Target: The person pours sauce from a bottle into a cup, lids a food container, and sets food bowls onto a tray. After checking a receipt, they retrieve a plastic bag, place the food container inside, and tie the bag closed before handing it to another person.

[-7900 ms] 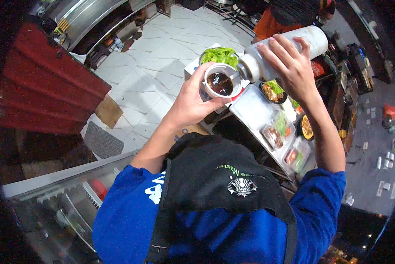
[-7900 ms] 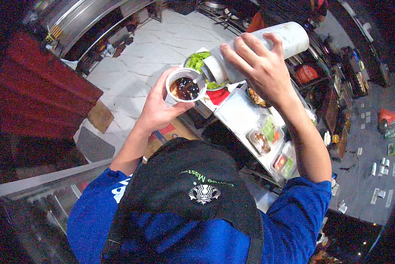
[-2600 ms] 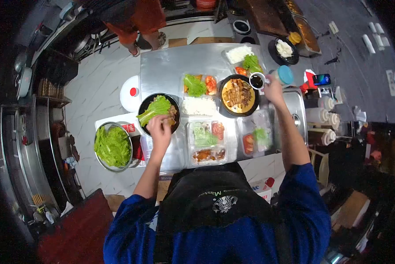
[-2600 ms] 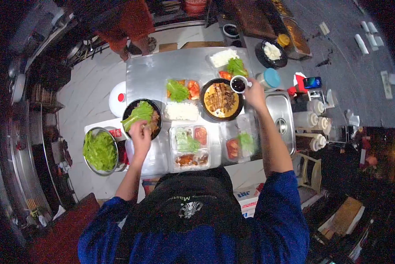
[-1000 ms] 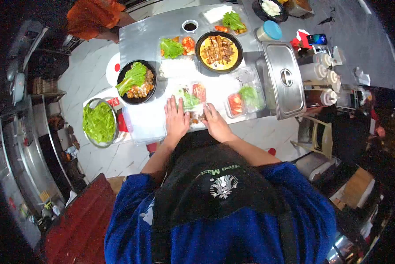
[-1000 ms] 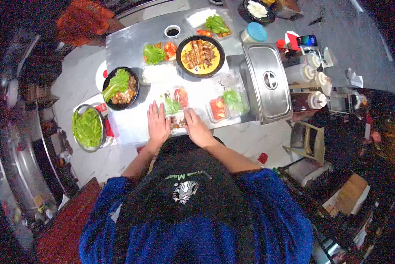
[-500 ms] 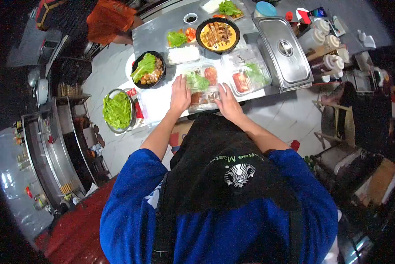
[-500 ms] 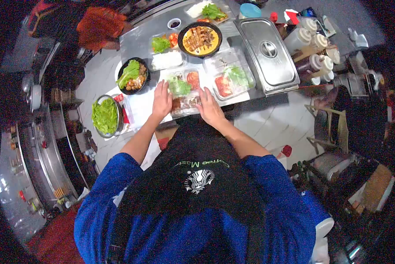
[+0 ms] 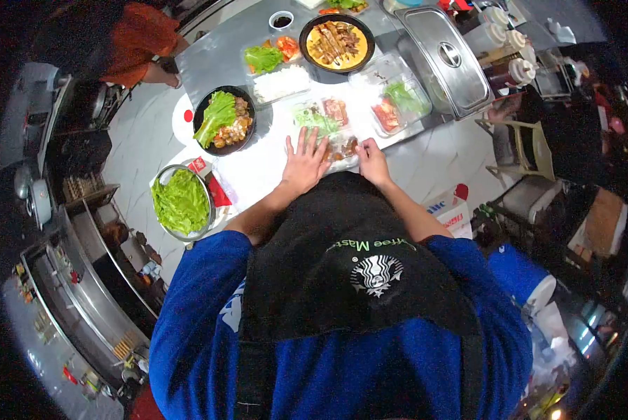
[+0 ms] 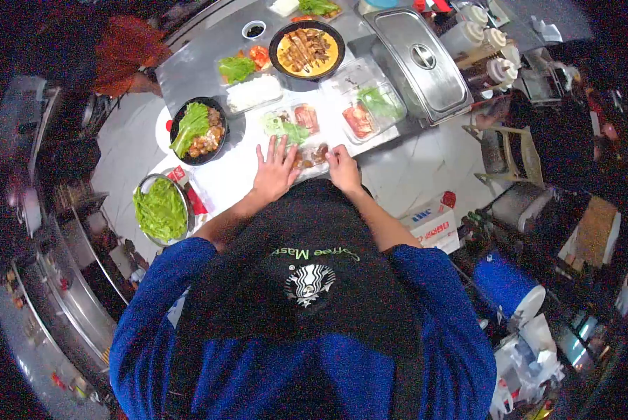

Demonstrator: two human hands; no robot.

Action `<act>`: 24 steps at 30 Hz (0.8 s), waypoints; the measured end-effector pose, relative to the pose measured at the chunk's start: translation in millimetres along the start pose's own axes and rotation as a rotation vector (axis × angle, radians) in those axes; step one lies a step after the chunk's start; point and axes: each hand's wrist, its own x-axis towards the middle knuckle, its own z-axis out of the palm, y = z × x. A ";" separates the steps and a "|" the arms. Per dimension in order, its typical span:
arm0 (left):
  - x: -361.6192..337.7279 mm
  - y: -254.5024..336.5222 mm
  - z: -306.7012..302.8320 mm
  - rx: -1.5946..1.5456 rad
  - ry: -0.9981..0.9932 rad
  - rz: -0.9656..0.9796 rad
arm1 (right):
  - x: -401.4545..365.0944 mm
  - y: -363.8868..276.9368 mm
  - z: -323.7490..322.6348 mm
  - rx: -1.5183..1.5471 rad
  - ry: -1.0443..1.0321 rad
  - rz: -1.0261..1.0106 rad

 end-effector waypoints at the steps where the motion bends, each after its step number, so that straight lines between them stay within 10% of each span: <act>1: 2.3 -1.7 -1.0 0.028 -0.040 0.020 | 1.9 0.0 1.2 -0.002 0.030 -0.020; 13: 8.9 -11.2 0.4 -0.200 0.080 0.089 | 6.7 -8.6 4.1 -0.007 0.034 0.039; 24: 76.8 -48.5 -23.3 -0.316 0.141 -0.049 | 13.2 -122.0 -1.8 -0.502 0.196 -0.622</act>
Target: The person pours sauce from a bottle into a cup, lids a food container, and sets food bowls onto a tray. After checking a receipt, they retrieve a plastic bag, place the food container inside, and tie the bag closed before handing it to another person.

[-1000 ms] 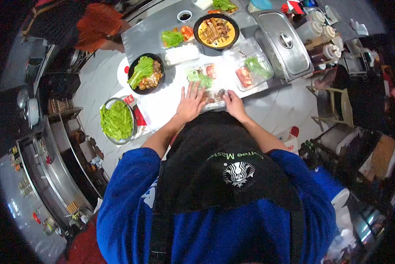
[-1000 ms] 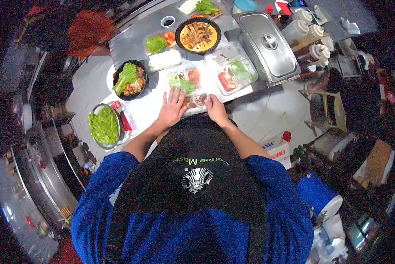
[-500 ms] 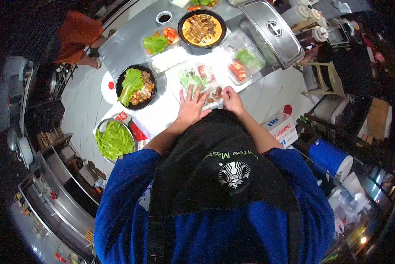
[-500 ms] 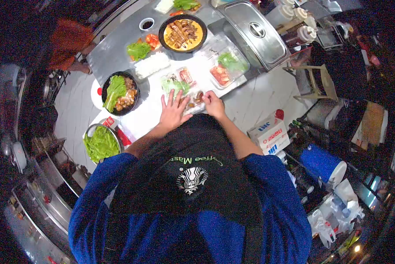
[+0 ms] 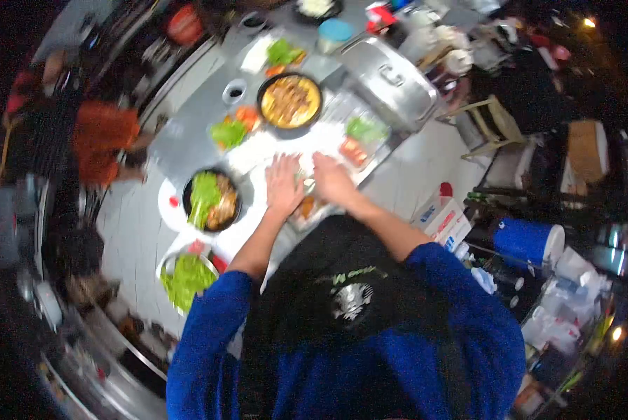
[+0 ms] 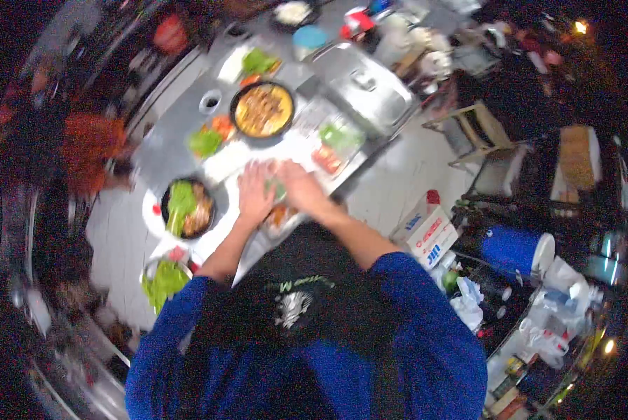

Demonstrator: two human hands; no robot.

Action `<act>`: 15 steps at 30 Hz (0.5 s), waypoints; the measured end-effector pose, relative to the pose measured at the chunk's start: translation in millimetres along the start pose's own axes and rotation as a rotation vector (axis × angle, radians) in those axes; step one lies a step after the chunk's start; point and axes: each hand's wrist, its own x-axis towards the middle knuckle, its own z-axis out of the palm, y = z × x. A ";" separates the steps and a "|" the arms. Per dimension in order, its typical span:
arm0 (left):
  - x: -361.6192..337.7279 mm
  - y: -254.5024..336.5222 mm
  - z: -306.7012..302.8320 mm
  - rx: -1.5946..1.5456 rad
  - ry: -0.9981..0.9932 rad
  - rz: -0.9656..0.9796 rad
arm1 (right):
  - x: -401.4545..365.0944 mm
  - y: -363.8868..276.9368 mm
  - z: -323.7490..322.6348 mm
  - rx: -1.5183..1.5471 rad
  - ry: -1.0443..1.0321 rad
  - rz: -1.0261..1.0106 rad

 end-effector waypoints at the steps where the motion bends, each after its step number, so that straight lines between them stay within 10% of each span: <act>1: 3.0 -7.0 6.0 -0.041 -0.008 -0.022 | 11.6 8.0 9.8 -0.131 -0.071 -0.239; 4: 2.1 -9.6 12.1 0.069 -0.009 -0.007 | 20.1 3.2 30.3 -0.042 -0.171 0.126; 15: -2.1 -2.3 7.4 0.098 0.012 0.029 | 2.7 13.8 4.1 -0.130 -0.195 -0.052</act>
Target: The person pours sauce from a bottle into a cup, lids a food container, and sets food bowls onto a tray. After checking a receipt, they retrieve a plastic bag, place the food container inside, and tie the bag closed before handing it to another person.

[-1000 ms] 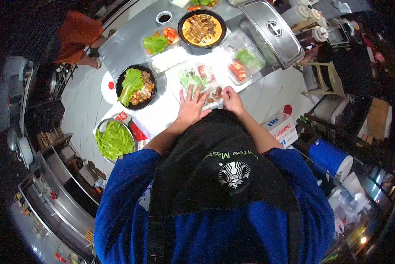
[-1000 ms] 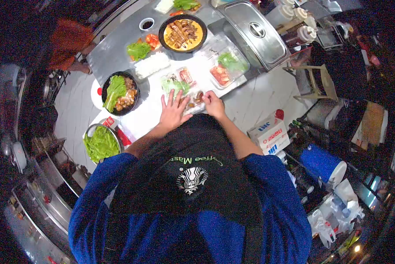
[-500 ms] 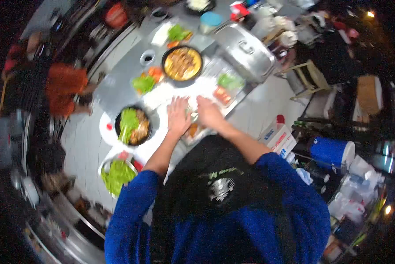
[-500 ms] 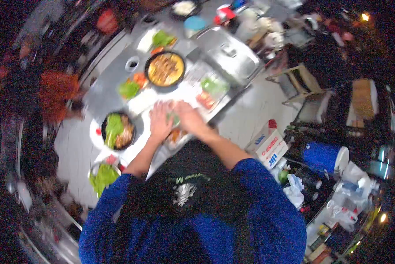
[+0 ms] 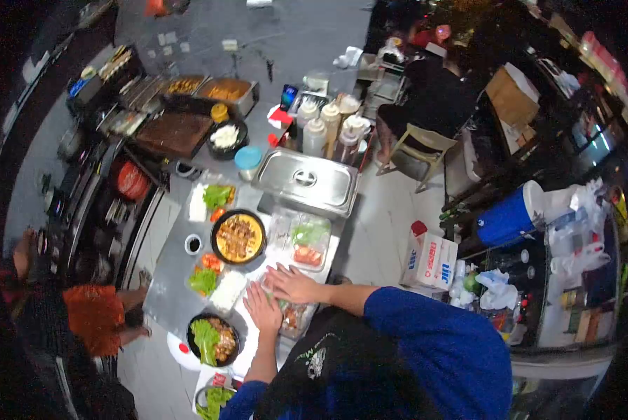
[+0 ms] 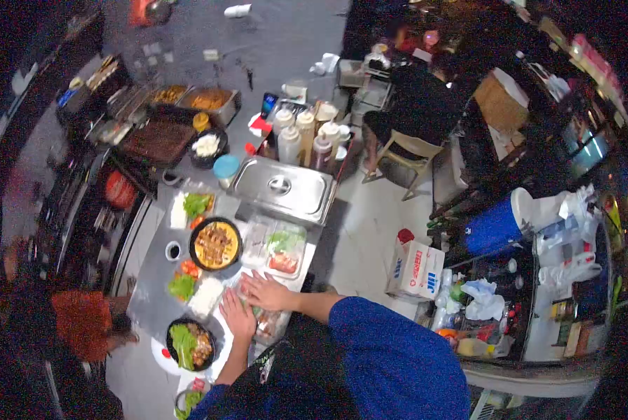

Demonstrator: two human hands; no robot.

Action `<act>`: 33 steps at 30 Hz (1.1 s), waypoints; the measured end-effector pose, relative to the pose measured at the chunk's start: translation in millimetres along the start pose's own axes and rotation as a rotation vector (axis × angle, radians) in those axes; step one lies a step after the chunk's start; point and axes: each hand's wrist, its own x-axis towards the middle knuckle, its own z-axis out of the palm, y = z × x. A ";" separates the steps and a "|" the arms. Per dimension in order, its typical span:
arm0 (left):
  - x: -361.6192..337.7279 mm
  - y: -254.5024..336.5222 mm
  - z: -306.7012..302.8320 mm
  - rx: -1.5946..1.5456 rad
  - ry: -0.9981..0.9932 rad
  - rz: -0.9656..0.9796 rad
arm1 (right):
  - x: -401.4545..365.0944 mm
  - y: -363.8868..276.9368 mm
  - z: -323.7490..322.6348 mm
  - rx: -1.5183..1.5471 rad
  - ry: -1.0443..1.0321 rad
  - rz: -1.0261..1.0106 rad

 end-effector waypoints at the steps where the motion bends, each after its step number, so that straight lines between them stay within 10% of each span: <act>1: 2.5 0.8 -0.4 0.002 -0.007 0.002 | -6.6 -1.9 -9.6 0.035 0.036 -0.021; 8: -5.1 12.4 -17.9 -0.074 0.047 -0.013 | -174.9 52.4 -35.8 0.707 -0.267 0.478; 11: -9.1 37.0 -22.9 -0.489 -0.116 0.244 | -257.8 121.0 27.8 0.871 -0.537 0.340; 16: 3.7 115.1 -10.2 -1.083 -1.097 0.136 | -314.4 199.2 83.4 0.573 -0.353 0.229; 21: 52.4 175.7 50.8 -0.774 -1.359 0.248 | -355.4 265.2 78.1 0.663 -0.223 0.373; 27: 121.3 258.6 135.4 -0.343 -1.216 0.439 | -412.0 386.5 70.9 0.689 0.111 0.574; 33: 202.9 373.8 226.6 0.097 -0.561 0.641 | -424.7 475.6 -39.4 0.241 -0.317 0.423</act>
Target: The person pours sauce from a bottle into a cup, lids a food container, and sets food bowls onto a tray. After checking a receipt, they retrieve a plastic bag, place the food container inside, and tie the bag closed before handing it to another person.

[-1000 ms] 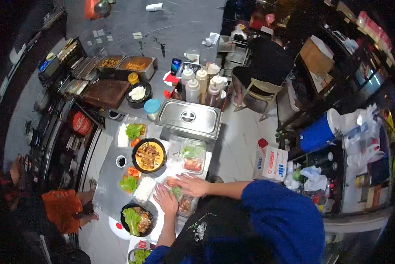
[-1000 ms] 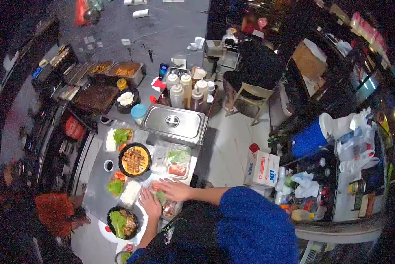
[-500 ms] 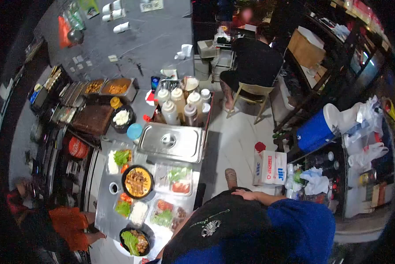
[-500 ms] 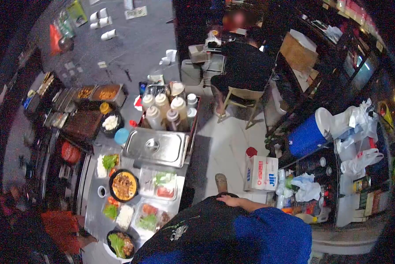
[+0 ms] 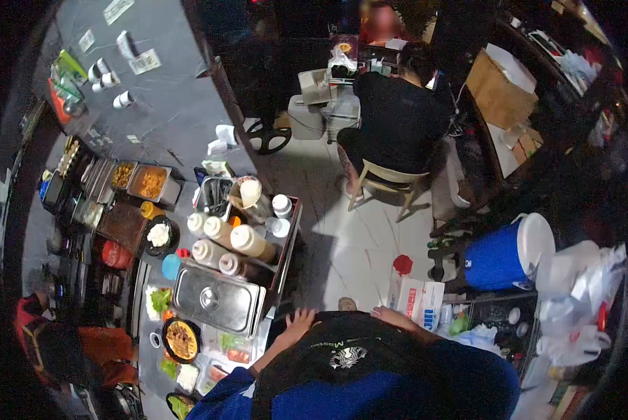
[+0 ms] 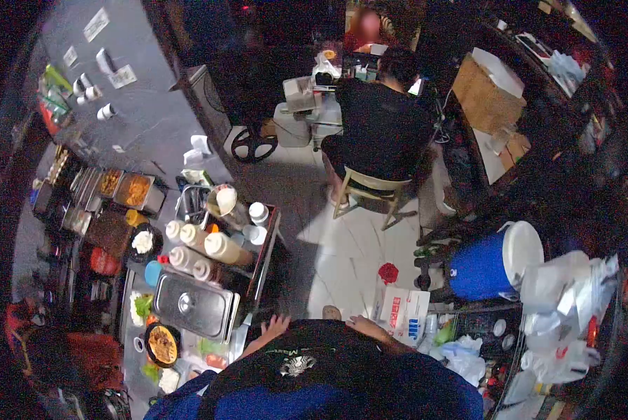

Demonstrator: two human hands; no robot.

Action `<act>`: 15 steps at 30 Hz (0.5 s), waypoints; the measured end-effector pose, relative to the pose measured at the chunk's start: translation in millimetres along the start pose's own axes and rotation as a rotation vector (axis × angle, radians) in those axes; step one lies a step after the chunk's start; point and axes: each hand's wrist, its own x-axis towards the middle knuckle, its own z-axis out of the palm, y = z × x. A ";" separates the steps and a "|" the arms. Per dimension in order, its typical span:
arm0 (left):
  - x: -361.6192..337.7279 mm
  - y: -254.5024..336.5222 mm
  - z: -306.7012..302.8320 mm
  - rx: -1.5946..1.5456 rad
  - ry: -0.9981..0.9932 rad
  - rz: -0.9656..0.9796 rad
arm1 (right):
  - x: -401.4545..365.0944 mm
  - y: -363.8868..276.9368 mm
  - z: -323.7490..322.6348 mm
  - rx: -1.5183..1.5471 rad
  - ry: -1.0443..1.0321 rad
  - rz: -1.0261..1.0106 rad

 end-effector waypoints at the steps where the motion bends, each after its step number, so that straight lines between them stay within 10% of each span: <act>1: 18.3 6.9 -22.4 -0.080 0.026 -0.034 | -4.5 -19.2 -39.4 0.514 0.157 0.381; 8: 193.7 20.4 -148.0 -0.411 -0.104 -0.201 | 60.8 28.8 -173.7 1.038 -0.067 0.045; 15: 390.9 25.8 -237.9 -0.440 -0.004 0.046 | 32.1 97.9 -232.6 1.013 0.048 0.280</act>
